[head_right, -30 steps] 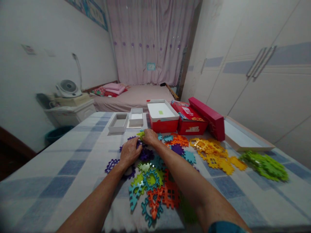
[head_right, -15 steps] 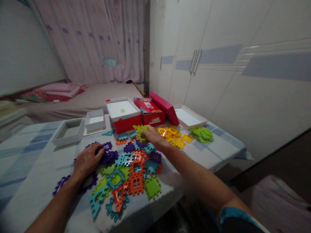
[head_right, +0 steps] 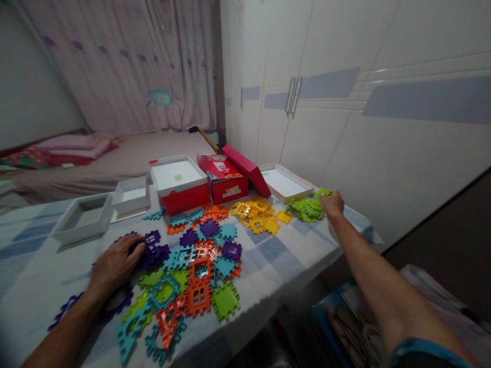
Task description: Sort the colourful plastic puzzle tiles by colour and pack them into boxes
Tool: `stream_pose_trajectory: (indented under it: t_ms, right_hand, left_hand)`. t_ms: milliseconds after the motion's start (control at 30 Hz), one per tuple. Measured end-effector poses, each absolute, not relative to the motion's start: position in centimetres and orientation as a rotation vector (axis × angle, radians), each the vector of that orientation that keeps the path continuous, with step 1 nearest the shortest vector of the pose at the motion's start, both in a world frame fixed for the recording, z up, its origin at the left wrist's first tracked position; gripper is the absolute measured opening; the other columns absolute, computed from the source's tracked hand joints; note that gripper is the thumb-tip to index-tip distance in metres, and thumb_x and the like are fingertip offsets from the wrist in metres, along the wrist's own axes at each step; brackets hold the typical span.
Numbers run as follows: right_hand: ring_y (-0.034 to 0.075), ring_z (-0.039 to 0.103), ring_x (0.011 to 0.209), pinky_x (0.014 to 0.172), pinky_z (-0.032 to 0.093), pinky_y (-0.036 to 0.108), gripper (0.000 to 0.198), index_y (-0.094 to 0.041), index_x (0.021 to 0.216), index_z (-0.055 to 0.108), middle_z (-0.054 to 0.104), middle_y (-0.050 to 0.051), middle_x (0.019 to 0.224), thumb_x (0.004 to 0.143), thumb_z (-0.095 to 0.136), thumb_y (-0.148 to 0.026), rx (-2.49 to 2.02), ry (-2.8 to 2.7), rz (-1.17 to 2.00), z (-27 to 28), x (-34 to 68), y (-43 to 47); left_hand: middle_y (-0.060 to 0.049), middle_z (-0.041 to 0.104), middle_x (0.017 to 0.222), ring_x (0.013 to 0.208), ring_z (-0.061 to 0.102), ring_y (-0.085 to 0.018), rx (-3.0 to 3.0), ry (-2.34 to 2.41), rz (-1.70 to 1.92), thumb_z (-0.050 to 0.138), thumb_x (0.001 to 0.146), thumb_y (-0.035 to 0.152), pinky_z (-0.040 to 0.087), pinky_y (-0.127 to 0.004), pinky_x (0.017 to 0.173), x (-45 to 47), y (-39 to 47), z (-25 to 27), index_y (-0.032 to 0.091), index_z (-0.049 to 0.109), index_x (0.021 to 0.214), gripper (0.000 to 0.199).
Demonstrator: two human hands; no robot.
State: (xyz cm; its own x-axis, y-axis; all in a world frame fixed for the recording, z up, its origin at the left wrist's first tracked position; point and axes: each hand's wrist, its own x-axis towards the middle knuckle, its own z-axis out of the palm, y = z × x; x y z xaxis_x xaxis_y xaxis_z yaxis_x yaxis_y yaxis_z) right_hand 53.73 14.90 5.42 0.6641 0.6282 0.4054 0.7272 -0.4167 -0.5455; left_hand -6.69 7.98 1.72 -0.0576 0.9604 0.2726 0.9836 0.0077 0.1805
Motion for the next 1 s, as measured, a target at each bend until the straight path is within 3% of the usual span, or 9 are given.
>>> stream_pose_trajectory:
  t_ms: [200, 367, 600, 800, 1000]
  right_hand:
    - [0.02, 0.059, 0.082, 0.079, 0.046, 0.034, 0.02, -0.017, 0.087, 0.063, 0.065, 0.007, 0.086, 0.07, 0.055, -0.023, -2.054, -1.158, -0.041, 2.4, 54.1, 14.7]
    - [0.027, 0.055, 0.105, 0.093, 0.041, 0.042, 0.032, -0.017, 0.103, 0.064, 0.064, 0.012, 0.107, 0.076, 0.056, -0.033, -1.821, -1.56, -0.398, 2.5, 52.1, 13.3]
    - [0.026, 0.057, 0.103, 0.085, 0.042, 0.038, 0.041, -0.024, 0.118, 0.062, 0.062, 0.009, 0.117, 0.076, 0.061, -0.027, -1.701, -2.19, -0.455, 4.3, 48.0, 12.7]
    - [0.022, 0.06, 0.089, 0.08, 0.045, 0.032, 0.028, -0.015, 0.096, 0.068, 0.065, 0.012, 0.104, 0.077, 0.048, -0.017, -1.81, -1.972, -0.409, 3.2, 48.1, 13.9]
    - [0.023, 0.062, 0.084, 0.078, 0.047, 0.034, 0.034, -0.013, 0.099, 0.069, 0.069, 0.011, 0.091, 0.075, 0.053, -0.03, -1.954, -1.437, -0.281, 4.4, 49.8, 14.8]
  left_hand:
    - [-0.009, 0.063, 0.124, 0.109, 0.06, -0.026, -2.095, -2.173, -0.482, 0.03, 0.088, 0.041, 0.047, -0.038, 0.093, -6.9, 8.0, 1.6, 0.017, 0.066, 0.108, 0.047]
    - [-0.01, 0.063, 0.123, 0.108, 0.06, -0.027, -2.103, -2.143, -0.508, 0.03, 0.088, 0.041, 0.047, -0.04, 0.093, -7.1, 8.1, 1.4, 0.017, 0.066, 0.107, 0.047]
    - [-0.011, 0.062, 0.124, 0.11, 0.06, -0.027, -2.113, -2.164, -0.523, 0.031, 0.088, 0.041, 0.047, -0.042, 0.094, -7.0, 8.1, 1.6, 0.016, 0.067, 0.107, 0.048]
    - [-0.01, 0.061, 0.125, 0.11, 0.059, -0.027, -2.123, -2.181, -0.514, 0.029, 0.088, 0.041, 0.046, -0.041, 0.094, -6.9, 8.0, 1.6, 0.017, 0.066, 0.107, 0.048]
    - [-0.011, 0.061, 0.125, 0.112, 0.058, -0.027, -2.13, -2.17, -0.507, 0.029, 0.088, 0.041, 0.044, -0.041, 0.096, -7.1, 8.1, 1.3, 0.016, 0.066, 0.109, 0.049]
